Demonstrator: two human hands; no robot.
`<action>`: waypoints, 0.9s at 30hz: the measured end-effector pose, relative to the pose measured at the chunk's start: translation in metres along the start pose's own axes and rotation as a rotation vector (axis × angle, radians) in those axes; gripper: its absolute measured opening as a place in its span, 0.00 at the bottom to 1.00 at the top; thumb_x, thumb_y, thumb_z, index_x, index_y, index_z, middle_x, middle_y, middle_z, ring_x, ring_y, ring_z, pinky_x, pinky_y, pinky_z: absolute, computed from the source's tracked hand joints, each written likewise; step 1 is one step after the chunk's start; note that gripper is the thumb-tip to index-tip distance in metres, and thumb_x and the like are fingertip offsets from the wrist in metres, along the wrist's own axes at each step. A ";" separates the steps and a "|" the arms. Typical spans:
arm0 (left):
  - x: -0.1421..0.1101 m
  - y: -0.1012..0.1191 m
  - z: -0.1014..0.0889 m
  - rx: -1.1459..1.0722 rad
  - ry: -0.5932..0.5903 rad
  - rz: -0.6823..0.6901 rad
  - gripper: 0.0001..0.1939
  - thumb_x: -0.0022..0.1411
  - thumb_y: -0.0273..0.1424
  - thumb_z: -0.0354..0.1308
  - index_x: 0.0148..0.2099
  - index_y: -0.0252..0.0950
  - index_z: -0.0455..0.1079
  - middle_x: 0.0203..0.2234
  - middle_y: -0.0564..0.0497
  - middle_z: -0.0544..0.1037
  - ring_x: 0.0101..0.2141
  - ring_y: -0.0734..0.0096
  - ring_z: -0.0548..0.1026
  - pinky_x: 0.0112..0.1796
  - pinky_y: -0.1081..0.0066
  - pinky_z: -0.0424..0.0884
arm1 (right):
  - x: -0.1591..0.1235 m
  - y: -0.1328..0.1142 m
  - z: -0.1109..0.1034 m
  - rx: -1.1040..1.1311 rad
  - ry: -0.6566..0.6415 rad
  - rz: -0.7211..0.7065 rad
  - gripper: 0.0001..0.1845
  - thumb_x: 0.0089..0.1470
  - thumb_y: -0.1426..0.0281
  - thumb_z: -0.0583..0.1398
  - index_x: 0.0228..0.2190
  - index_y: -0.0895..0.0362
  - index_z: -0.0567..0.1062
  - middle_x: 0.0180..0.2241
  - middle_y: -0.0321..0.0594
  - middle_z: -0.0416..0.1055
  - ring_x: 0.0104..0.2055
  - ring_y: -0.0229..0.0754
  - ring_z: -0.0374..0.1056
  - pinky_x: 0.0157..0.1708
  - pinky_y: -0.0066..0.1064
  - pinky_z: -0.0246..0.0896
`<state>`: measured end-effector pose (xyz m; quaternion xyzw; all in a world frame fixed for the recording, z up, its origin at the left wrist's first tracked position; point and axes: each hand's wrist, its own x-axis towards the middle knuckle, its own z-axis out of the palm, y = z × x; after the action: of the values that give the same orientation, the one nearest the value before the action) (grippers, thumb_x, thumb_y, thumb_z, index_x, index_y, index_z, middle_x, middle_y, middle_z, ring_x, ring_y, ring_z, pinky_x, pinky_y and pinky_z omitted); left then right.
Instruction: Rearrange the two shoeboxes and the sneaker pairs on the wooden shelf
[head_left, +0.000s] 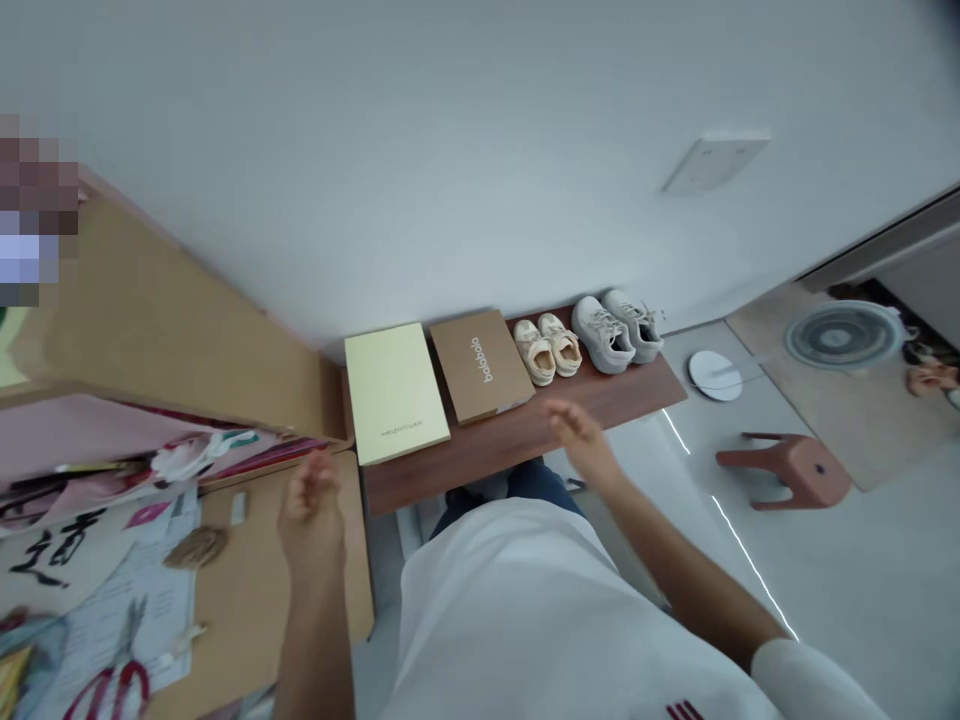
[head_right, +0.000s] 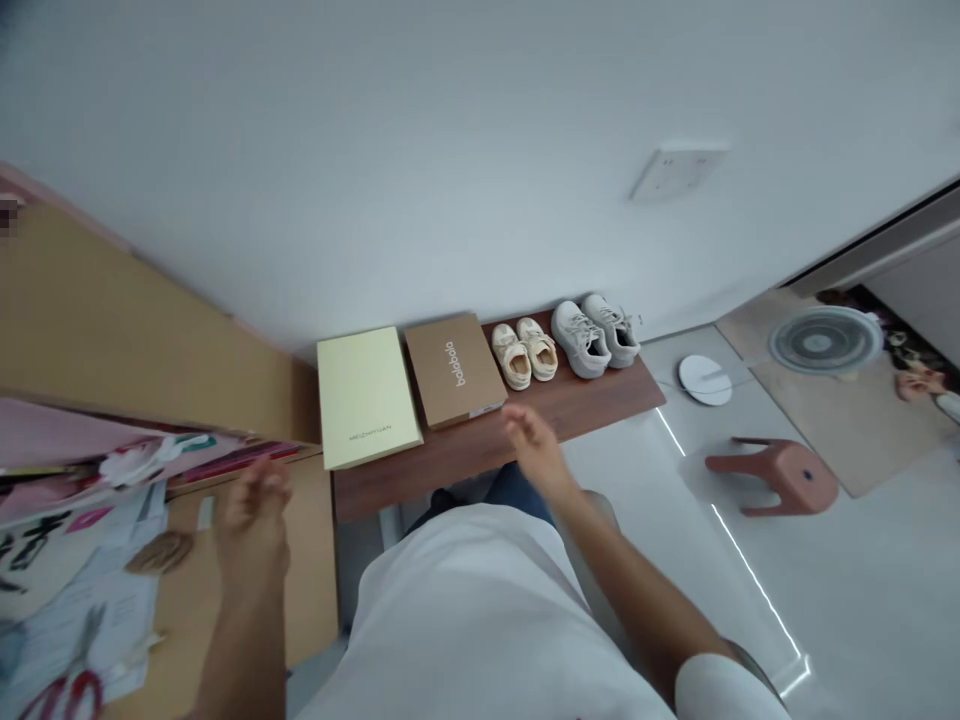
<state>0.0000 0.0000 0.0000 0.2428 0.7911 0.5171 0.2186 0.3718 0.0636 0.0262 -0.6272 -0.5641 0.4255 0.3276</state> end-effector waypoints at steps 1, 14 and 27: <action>-0.005 -0.005 0.001 0.008 -0.033 -0.055 0.19 0.64 0.36 0.61 0.55 0.36 0.72 0.48 0.45 0.78 0.48 0.58 0.77 0.51 0.56 0.74 | -0.008 0.005 0.010 0.021 -0.030 0.013 0.16 0.65 0.61 0.56 0.49 0.54 0.76 0.49 0.45 0.76 0.49 0.45 0.72 0.51 0.40 0.69; -0.077 -0.004 0.136 0.030 -0.634 -0.152 0.22 0.61 0.33 0.63 0.57 0.36 0.72 0.61 0.37 0.71 0.61 0.51 0.69 0.62 0.52 0.62 | 0.063 0.091 0.016 0.031 0.081 0.408 0.19 0.57 0.61 0.59 0.46 0.56 0.79 0.47 0.48 0.79 0.52 0.49 0.74 0.57 0.45 0.65; 0.055 -0.058 0.079 0.046 -0.131 -0.541 0.29 0.59 0.48 0.65 0.52 0.29 0.72 0.46 0.35 0.79 0.53 0.50 0.75 0.54 0.54 0.71 | 0.056 0.054 0.136 0.118 -0.589 0.242 0.15 0.58 0.58 0.61 0.40 0.53 0.81 0.42 0.44 0.80 0.51 0.54 0.74 0.57 0.45 0.65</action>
<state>-0.0049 0.0695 -0.0883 0.0606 0.8229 0.4049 0.3941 0.2721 0.1015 -0.0891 -0.5199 -0.5303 0.6564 0.1331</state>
